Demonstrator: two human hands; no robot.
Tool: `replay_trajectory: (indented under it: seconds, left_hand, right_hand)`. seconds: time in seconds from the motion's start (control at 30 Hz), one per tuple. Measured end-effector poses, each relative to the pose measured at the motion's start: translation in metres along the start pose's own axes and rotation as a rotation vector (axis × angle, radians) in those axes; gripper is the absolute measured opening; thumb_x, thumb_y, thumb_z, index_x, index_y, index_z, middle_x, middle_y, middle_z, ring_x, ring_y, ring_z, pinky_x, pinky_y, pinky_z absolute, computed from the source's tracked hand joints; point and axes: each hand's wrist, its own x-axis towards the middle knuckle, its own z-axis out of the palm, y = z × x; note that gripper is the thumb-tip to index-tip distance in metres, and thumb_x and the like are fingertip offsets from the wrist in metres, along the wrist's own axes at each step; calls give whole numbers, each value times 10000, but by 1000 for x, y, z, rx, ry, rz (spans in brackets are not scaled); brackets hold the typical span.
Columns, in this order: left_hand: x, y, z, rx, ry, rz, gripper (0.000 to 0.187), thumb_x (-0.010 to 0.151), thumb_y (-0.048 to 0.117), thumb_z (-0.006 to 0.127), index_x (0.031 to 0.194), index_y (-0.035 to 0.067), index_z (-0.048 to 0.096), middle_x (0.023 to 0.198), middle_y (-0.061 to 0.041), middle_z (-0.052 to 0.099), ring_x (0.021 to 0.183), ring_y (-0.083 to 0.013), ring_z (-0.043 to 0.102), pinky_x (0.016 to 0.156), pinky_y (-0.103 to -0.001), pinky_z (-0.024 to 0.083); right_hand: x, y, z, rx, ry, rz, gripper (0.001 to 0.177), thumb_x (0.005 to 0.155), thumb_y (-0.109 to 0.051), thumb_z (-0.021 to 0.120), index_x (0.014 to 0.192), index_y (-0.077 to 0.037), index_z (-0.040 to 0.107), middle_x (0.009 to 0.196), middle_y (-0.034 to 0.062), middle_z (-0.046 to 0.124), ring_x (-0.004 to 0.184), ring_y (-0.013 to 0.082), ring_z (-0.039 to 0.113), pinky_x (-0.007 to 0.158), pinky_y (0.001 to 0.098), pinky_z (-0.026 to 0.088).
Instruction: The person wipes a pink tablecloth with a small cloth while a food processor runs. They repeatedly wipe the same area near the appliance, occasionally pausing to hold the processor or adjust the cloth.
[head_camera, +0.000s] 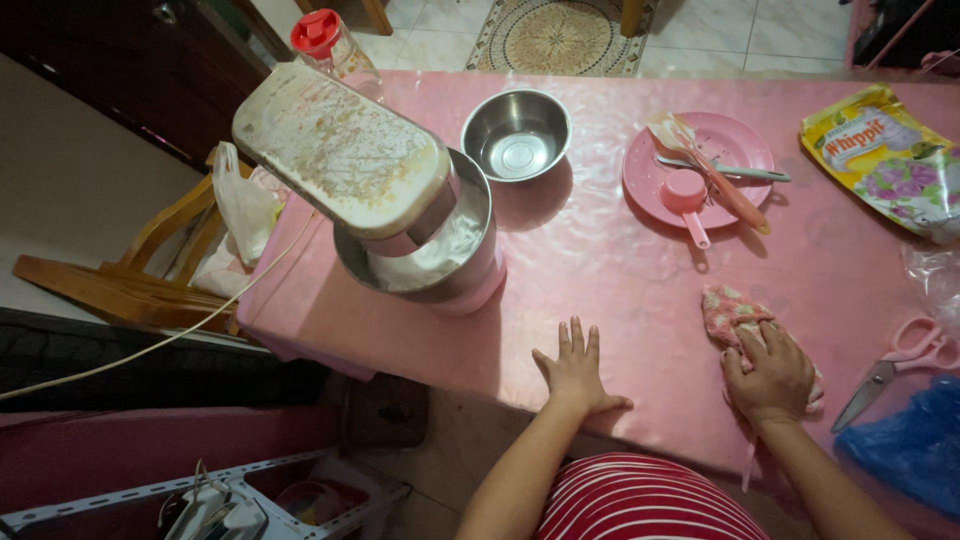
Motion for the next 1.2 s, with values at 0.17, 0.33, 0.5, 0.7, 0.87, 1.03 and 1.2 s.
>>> replay_trajectory:
  seconds: [0.17, 0.33, 0.5, 0.7, 0.87, 1.03, 1.2]
  left_hand:
    - [1, -1, 0, -11, 4, 5, 1184, 573, 678, 528, 1442, 144, -72, 1508, -105, -156, 1389, -268, -128, 978, -682, 145]
    - [3, 1, 1, 11, -10, 6, 1176, 586, 685, 512, 1442, 136, -78, 1506, -103, -167, 1387, -273, -131, 977, -684, 150]
    - [3, 1, 3, 2, 16, 4, 1178, 582, 682, 527, 1443, 138, -63, 1508, -102, -152, 1386, -273, -130, 975, -684, 141]
    - [3, 2, 2, 19, -11, 3, 1178, 587, 688, 502, 1440, 136, -95, 1503, -104, -183, 1384, -281, -151, 980, -686, 136]
    - [3, 1, 1, 23, -18, 5, 1172, 596, 688, 504, 1440, 134, -91, 1503, -107, -181, 1384, -282, -146, 982, -683, 140]
    - [2, 4, -4, 29, -35, -2, 1177, 598, 685, 517, 1440, 134, -92, 1505, -104, -176, 1385, -280, -143, 985, -678, 144]
    - [1, 4, -4, 32, -35, -4, 1174, 604, 689, 513, 1440, 131, -95, 1503, -102, -184, 1386, -276, -140, 989, -672, 143]
  right_hand:
    - [-7, 5, 10, -39, -2, 23, 350, 690, -290, 581, 1016, -217, 689, 1155, 53, 647, 1039, 253, 616, 803, 388, 484]
    - [-6, 4, 9, -48, 17, 32, 336, 694, -287, 589, 1009, -221, 686, 1143, 40, 643, 1011, 246, 618, 777, 384, 485]
    - [-3, 3, 7, -7, 38, 5, 345, 663, -261, 597, 988, -196, 692, 1110, 64, 651, 971, 266, 626, 740, 391, 487]
    - [-5, 3, 7, -30, 10, 40, 330, 685, -285, 588, 992, -215, 689, 1145, 48, 648, 1032, 256, 620, 773, 400, 489]
    - [-1, 0, 2, -7, 15, 24, 314, 672, -247, 587, 965, -196, 687, 1115, 69, 648, 1000, 271, 622, 762, 406, 492]
    - [-3, 3, 7, -13, 21, 45, 320, 674, -260, 592, 979, -217, 680, 1125, 69, 649, 1018, 268, 621, 795, 406, 488]
    - [-5, 3, 8, -3, -5, 65, 323, 693, -283, 584, 992, -218, 687, 1147, 72, 648, 1059, 268, 610, 834, 405, 476]
